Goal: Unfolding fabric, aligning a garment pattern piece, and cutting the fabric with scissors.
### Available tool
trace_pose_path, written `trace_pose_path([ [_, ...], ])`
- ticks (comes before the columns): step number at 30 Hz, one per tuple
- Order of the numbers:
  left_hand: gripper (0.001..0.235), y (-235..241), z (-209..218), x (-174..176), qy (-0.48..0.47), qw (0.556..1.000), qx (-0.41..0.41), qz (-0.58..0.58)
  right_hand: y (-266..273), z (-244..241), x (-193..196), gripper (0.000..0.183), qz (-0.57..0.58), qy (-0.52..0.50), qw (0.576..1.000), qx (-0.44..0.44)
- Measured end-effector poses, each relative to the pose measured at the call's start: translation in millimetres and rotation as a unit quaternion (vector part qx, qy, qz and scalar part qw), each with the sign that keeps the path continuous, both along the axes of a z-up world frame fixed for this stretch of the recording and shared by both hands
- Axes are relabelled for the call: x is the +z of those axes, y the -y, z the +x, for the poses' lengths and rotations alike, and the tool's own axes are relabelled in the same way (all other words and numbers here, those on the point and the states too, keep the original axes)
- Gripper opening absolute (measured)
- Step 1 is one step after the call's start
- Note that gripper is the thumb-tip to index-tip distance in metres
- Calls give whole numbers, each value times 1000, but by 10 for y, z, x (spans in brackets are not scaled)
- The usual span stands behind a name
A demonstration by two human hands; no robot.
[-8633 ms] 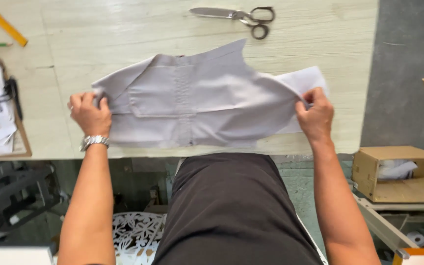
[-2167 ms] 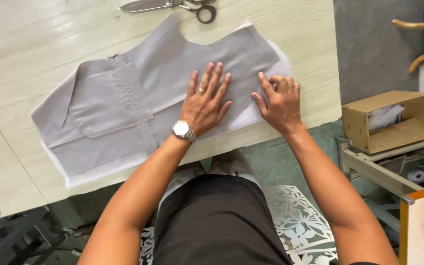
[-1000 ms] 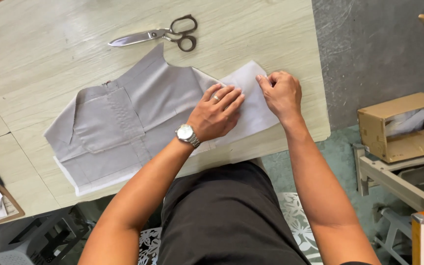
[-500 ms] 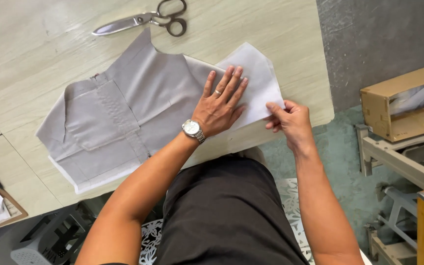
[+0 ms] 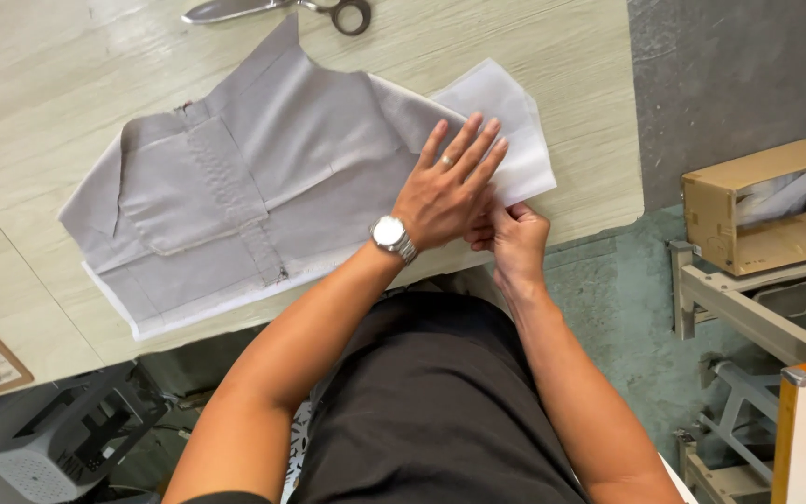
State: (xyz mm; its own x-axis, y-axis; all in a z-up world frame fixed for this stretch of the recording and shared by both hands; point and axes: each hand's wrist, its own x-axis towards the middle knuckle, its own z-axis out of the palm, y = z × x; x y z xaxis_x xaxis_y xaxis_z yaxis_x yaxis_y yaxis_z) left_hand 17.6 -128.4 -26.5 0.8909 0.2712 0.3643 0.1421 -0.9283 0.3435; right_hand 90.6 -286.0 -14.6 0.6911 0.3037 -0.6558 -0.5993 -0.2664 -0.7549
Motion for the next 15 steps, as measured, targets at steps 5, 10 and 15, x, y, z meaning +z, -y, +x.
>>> trace_pose_path([
  [5, 76, -306, 104, 150, -200, 979, 27, -24, -124, -22, 433, 40, -59, -30, 998, -8],
  [10, 64, -243, 44, 427, -134, 991, -4, 13, 8, 133, 543, 51, -30, -85, 995, 32],
  [15, 65, -138, -424, 436, -96, 993, 60, -30, 99, 264, 506, 34, -28, -74, 991, 106],
])
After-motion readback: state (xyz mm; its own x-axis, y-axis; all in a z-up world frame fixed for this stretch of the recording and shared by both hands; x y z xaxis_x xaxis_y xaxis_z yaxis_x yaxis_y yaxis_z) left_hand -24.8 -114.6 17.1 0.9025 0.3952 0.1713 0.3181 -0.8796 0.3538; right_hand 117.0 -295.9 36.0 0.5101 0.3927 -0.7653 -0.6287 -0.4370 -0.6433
